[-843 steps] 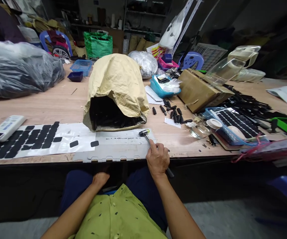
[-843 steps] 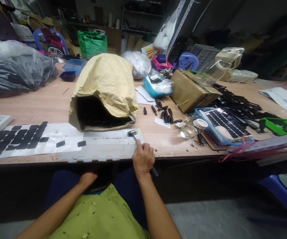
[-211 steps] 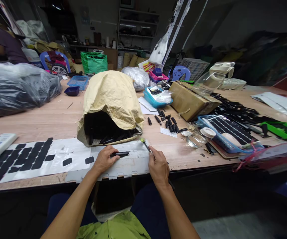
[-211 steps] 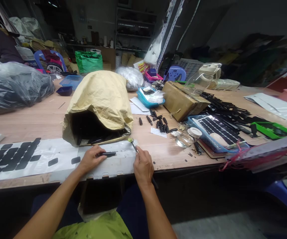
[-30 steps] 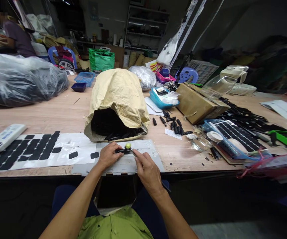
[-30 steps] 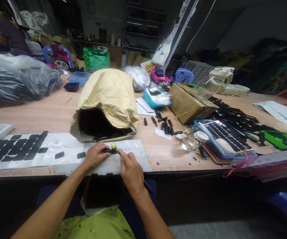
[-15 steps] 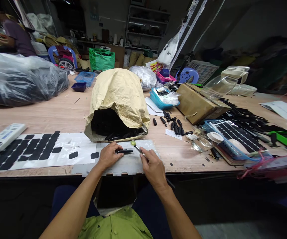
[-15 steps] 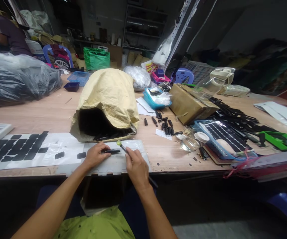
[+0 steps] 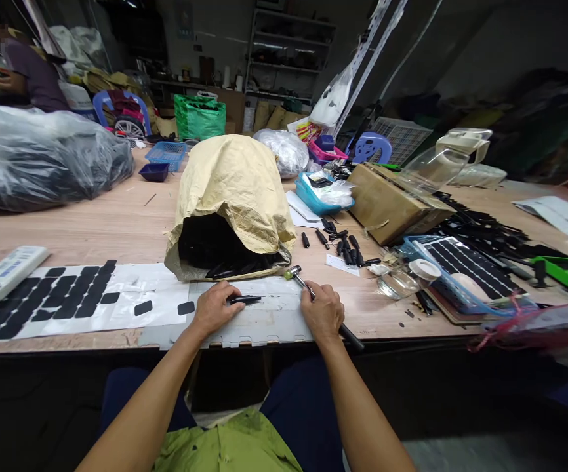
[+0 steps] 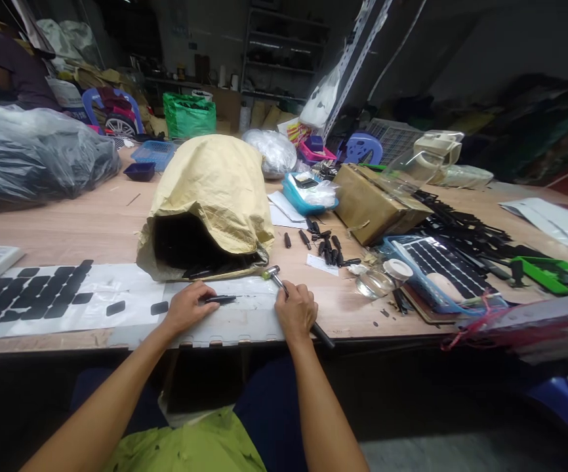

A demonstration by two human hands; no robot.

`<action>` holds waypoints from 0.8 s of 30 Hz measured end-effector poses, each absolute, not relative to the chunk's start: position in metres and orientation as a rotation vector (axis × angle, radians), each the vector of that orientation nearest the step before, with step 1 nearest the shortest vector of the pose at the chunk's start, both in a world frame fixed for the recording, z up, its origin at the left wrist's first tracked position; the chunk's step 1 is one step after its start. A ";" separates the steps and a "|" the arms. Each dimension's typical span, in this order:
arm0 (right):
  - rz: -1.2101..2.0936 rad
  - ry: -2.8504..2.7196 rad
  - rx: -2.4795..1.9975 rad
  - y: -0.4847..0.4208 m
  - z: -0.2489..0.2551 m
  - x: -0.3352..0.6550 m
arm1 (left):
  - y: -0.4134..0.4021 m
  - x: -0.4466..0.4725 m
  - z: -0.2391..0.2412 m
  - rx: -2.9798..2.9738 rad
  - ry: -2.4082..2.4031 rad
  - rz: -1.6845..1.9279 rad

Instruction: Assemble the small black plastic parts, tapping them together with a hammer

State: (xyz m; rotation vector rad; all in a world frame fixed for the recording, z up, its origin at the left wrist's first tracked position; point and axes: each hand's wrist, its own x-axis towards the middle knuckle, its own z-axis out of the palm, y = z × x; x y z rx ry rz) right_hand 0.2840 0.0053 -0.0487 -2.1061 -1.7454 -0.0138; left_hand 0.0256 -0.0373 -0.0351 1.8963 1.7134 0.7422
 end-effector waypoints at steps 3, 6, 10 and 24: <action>-0.069 -1.787 -2.113 0.006 -0.051 0.283 | -0.045 0.026 -0.029 1.884 1.605 0.837; -0.119 -1.817 -2.116 0.008 -0.053 0.283 | -0.076 0.036 -0.015 1.835 1.327 0.910; -0.161 -1.833 -2.105 0.008 -0.055 0.283 | -0.132 0.057 -0.018 1.788 1.009 0.599; -0.182 -1.864 -2.115 0.006 -0.052 0.280 | -0.110 0.054 -0.181 1.559 1.808 0.220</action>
